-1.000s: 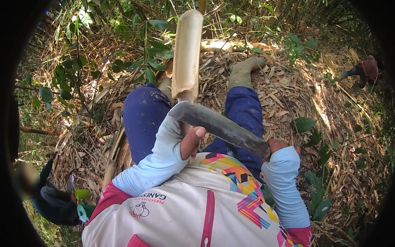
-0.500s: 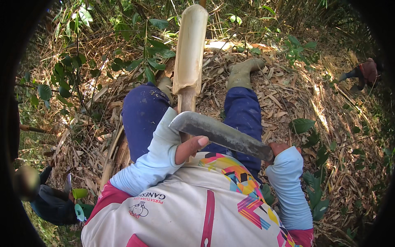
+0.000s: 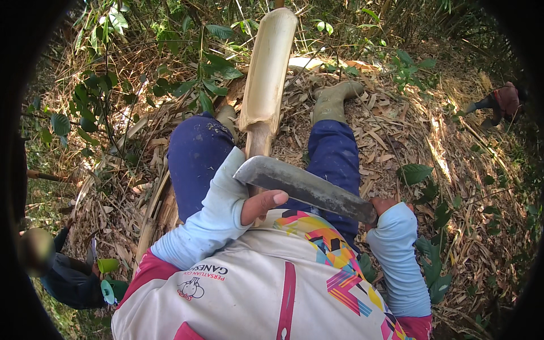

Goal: The person sits on the forest floor and uses a large machete to split and carve a piece of bamboo. They repeatedly strike the bamboo to split it lengthwise and then use the blade to shave and shape the inner surface of the split piece.

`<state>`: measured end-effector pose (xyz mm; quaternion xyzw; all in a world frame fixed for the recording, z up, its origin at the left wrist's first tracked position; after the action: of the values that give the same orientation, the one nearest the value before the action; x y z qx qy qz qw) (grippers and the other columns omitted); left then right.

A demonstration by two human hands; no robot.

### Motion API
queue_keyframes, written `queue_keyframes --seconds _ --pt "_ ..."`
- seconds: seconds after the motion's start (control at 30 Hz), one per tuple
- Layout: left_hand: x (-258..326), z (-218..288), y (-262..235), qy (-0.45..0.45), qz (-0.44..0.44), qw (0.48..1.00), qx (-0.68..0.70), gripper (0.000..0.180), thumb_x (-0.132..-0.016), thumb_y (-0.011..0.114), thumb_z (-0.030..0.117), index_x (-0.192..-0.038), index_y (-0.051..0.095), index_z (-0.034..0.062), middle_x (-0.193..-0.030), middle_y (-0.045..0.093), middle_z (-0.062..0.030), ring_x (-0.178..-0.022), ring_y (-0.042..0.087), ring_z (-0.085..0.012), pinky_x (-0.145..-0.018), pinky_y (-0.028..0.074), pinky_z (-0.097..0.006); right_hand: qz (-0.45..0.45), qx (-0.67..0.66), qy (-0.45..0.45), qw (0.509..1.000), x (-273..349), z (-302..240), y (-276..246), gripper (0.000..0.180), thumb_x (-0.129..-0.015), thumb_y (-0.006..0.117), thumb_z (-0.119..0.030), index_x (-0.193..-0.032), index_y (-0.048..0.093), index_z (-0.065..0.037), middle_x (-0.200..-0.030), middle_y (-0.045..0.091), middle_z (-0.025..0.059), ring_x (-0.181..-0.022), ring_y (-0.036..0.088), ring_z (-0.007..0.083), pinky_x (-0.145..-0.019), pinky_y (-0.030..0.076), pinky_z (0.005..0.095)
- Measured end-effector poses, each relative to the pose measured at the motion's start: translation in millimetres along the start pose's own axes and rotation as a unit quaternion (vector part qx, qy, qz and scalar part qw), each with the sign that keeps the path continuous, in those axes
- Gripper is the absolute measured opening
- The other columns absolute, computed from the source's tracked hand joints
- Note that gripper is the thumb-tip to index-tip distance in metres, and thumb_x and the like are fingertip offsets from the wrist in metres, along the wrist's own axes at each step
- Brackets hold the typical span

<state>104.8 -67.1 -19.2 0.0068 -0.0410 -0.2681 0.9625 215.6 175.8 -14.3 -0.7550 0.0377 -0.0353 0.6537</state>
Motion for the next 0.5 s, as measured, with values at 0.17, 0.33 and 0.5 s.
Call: queue_keyframes --seconds 0.17,0.33,0.5 --pt "-0.2 8.1 2.5 0.01 -0.009 1.0 0.019 0.038 -0.08 0.078 0.022 -0.103 0.057 0.0002 -0.087 0.058 -0.0055 -0.082 0.054 -0.0131 -0.073 0.044 -0.027 -0.016 0.005 0.008 1.0 -0.8 0.1 0.5 0.03 -0.062 0.072 -0.013 -0.09 0.061 -0.011 -0.082 0.063 0.01 -0.082 0.061 0.0313 -0.074 0.044 0.041" --pt "-1.5 6.8 0.9 -0.006 -0.016 0.999 -0.034 0.034 -0.08 0.077 0.025 -0.103 0.063 0.0024 -0.088 0.057 -0.0071 -0.083 0.054 -0.0156 -0.075 0.043 -0.03 -0.006 0.009 -0.018 1.0 -0.4 -2.4 -1.4 0.039 -0.061 0.071 -0.006 -0.1 0.062 -0.007 -0.083 0.061 0.0159 -0.078 0.059 0.0358 -0.069 0.047 0.04" --pt "-1.8 6.0 3.4 -0.026 -0.007 1.0 0.005 0.031 -0.081 0.076 0.024 -0.102 0.065 0.0028 -0.088 0.06 -0.0074 -0.083 0.056 -0.016 -0.076 0.044 -0.03 0.006 0.019 0.015 1.0 0.7 -2.5 -2.7 0.034 -0.061 0.072 -0.011 -0.093 0.062 -0.01 -0.084 0.063 0.0109 -0.081 0.06 0.0319 -0.074 0.043 0.0417"
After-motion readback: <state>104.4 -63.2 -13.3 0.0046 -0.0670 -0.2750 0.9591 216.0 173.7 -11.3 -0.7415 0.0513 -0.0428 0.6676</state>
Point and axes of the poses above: each hand's wrist, its own x-axis away from the middle knuckle, its own y-axis out of the palm, z = x × y, the point moved 7 cm from there along -x, towards the middle knuckle
